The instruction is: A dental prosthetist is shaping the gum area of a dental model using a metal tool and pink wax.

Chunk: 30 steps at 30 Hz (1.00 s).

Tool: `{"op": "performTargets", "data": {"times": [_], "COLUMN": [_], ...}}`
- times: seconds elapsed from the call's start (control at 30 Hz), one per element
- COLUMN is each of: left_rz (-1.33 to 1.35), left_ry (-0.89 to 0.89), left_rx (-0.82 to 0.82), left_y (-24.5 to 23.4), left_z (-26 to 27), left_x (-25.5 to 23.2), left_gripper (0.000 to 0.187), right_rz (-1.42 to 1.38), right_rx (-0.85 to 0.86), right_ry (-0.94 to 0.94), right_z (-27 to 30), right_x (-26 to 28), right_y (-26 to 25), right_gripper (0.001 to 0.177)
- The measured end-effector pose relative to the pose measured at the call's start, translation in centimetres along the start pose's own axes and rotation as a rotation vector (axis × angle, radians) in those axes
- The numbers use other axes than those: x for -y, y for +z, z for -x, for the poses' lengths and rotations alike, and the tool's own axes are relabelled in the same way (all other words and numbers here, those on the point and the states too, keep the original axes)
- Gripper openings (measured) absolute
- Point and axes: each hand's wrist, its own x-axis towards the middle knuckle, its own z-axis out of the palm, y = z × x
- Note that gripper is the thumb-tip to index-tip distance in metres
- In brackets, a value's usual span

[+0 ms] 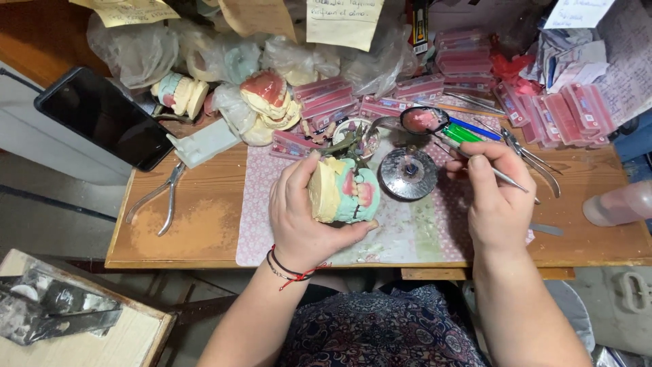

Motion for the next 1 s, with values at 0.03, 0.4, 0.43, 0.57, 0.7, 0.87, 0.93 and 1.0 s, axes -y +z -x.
{"op": "performTargets", "data": {"times": [0.03, 0.4, 0.43, 0.57, 0.7, 0.87, 0.93, 1.0], "left_rz": [-0.003, 0.023, 0.021, 0.010, -0.068, -0.103, -0.142, -0.102], "left_ry": [-0.004, 0.113, 0.118, 0.219, 0.239, 0.239, 0.226, 0.168], "left_rx": [-0.002, -0.055, -0.054, -0.099, -0.077, 0.005, 0.051, 0.250], "left_y": [0.0, -0.4, -0.4, -1.1, -1.9, -3.2, -3.9, -4.9], "left_z": [0.0, 0.1, 0.1, 0.1, 0.4, 0.4, 0.4, 0.3], "left_x": [0.0, 0.0, -0.1, -1.3, -2.5, -3.0, -3.0, -2.9], "left_gripper": [0.110, 0.112, 0.112, 0.111, 0.107, 0.109, 0.111, 0.120], "right_rz": [-0.001, -0.151, -0.155, -0.149, -0.194, -0.207, -0.218, -0.233], "right_rx": [0.005, 0.461, 0.459, 0.637, 0.662, 0.688, 0.703, 0.676], "right_ry": [0.002, -0.114, -0.117, -0.167, -0.185, -0.168, -0.150, -0.075], "right_z": [0.1, 4.9, 5.1, 5.4, 5.2, 5.1, 5.2, 5.2], "right_x": [0.0, 1.0, 1.3, 2.4, 2.8, 2.3, 2.0, 1.8], "right_y": [0.0, 1.8, 2.4, 3.5, 3.3, 3.2, 3.1, 3.2], "right_gripper": [0.025, 0.018, 0.018, 0.042, 0.043, 0.050, 0.052, 0.049]}}
